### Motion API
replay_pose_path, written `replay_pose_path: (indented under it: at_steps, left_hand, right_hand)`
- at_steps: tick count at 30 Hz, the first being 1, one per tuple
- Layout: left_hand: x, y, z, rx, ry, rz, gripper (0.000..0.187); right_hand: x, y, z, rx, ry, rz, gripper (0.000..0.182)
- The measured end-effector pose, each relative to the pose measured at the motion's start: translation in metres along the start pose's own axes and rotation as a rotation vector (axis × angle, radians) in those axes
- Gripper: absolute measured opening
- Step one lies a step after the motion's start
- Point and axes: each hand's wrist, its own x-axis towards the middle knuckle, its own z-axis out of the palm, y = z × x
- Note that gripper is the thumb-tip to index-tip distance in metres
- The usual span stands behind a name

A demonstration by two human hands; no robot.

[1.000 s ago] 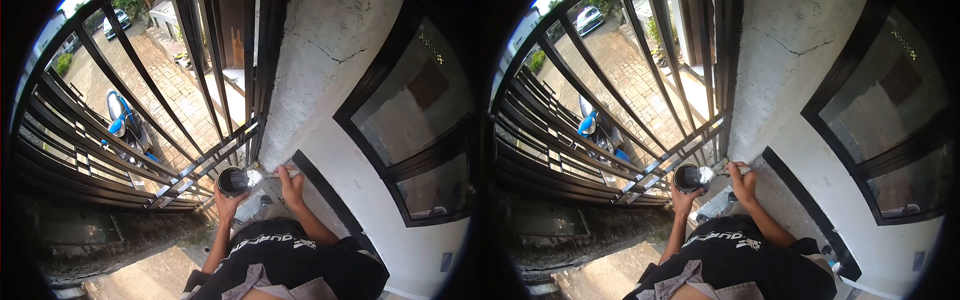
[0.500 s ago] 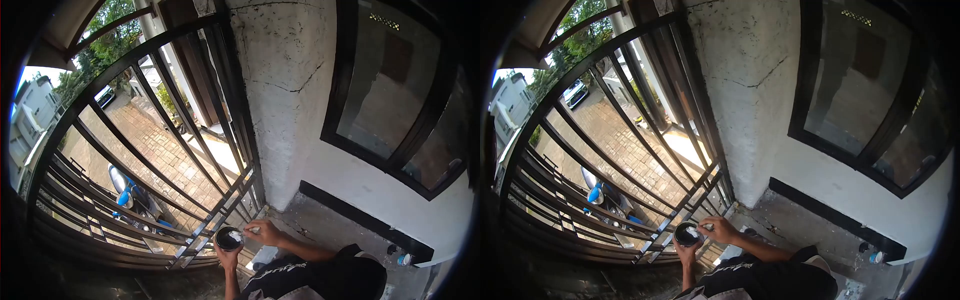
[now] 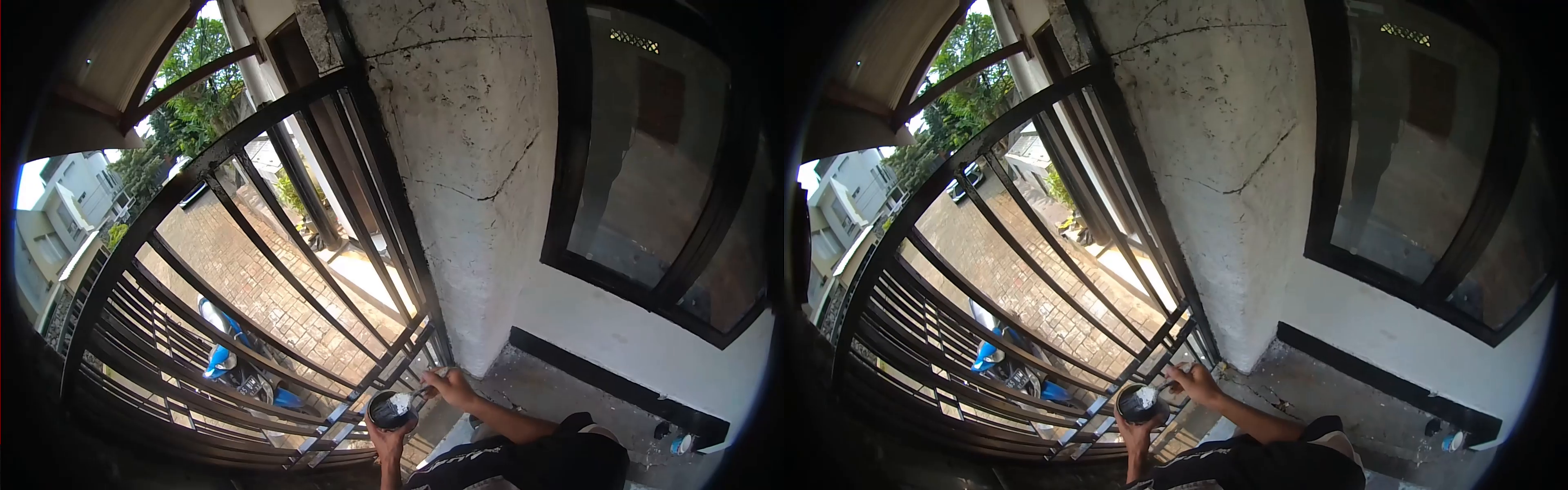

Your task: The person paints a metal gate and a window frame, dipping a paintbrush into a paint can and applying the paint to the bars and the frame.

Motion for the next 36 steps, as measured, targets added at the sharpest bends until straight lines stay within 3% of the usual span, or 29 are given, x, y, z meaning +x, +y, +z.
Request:
replay_pose_path:
  at_steps: [6,10,12,16,18,24,25,26,28,31,36]
  left_hand:
    - [0.023,0.006,0.02,0.021,0.027,0.041,0.103]
    - [0.034,-0.005,0.029,0.042,0.056,0.162,0.097]
    - [0.033,0.003,0.033,0.199,0.077,0.234,0.102]
    - [0.029,0.018,0.042,0.173,0.091,0.257,0.111]
    - [0.027,0.008,0.038,0.332,0.134,0.345,0.112]
    - [0.0,0.013,0.045,0.203,0.11,0.439,0.117]
    - [-0.002,0.014,0.044,0.225,0.108,0.486,0.12]
    - [-0.007,0.021,0.042,0.44,0.185,0.576,0.121]
    - [-0.009,0.023,0.036,0.478,0.177,0.652,0.121]
    - [-0.01,0.015,0.031,0.292,0.113,0.569,0.121]
    - [-0.01,0.017,0.025,0.377,0.095,0.632,0.118]
  right_hand:
    - [0.014,-0.03,-0.011,0.153,-0.017,0.094,0.027]
    - [0.012,-0.054,-0.008,-0.298,-0.104,-0.183,0.026]
    - [0.005,-0.085,0.002,-0.571,-0.119,-0.351,0.022]
    - [-0.001,-0.104,0.016,-0.631,-0.093,-0.409,0.02]
    - [-0.008,-0.108,0.022,-0.607,-0.053,-0.406,0.019]
    - [-0.041,-0.119,0.032,-0.643,-0.018,-0.381,0.019]
    - [-0.046,-0.119,0.035,-0.629,-0.015,-0.421,0.018]
    - [-0.049,-0.118,0.038,-0.613,-0.011,-0.466,0.018]
    - [-0.051,-0.115,0.04,-0.657,-0.007,-0.528,0.018]
    - [-0.051,-0.111,0.045,-0.681,-0.035,-0.614,0.021]
    - [-0.045,-0.105,0.043,-0.719,-0.077,-0.465,0.025]
